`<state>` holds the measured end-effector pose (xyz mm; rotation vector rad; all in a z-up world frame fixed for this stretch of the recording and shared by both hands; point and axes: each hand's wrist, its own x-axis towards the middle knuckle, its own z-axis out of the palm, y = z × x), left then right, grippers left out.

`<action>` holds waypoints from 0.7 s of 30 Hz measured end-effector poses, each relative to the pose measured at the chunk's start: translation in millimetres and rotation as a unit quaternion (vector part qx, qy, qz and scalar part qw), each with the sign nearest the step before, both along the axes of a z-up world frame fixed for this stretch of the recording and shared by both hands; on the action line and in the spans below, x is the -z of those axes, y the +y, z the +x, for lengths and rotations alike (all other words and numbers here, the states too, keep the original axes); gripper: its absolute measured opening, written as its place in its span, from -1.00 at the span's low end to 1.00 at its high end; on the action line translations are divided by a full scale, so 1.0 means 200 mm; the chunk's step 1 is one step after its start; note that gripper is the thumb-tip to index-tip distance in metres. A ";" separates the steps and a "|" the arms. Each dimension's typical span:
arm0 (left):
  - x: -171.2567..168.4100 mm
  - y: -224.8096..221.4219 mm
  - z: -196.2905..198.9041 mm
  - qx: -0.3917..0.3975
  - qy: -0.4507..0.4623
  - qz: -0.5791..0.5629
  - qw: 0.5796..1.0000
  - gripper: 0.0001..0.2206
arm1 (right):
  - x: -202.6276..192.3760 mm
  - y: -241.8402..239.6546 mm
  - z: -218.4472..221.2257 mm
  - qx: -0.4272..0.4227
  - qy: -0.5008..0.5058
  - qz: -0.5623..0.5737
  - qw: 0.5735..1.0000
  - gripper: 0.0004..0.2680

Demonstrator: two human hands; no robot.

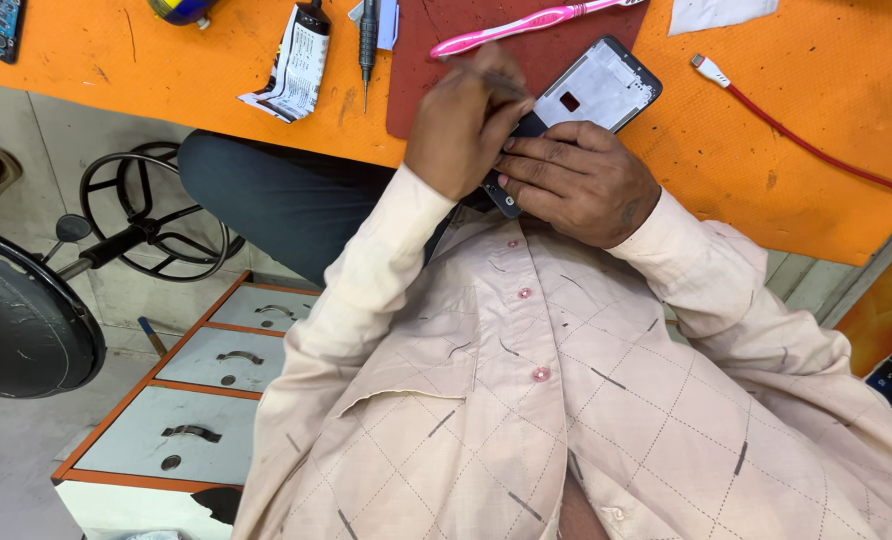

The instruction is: The person is repairing a mobile phone by using tweezers to scrape and manipulate internal components, cleaning the internal chassis with a toothbrush, and positioning the phone frame on a workbench.

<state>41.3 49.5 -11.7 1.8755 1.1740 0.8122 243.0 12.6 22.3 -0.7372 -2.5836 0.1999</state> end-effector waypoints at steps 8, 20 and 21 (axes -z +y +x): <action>-0.05 -0.04 -0.08 0.008 0.025 -0.065 0.998 -0.80 | 0.00 0.00 0.02 0.005 0.009 -0.004 1.000 -0.95; 0.01 0.07 0.07 0.014 0.008 -0.026 1.000 -0.82 | 0.01 0.01 0.02 0.006 0.010 0.004 1.000 -0.88; 0.03 0.07 0.08 0.012 0.014 -0.026 0.999 -0.85 | 0.01 0.00 0.02 0.006 0.005 0.004 1.000 -0.87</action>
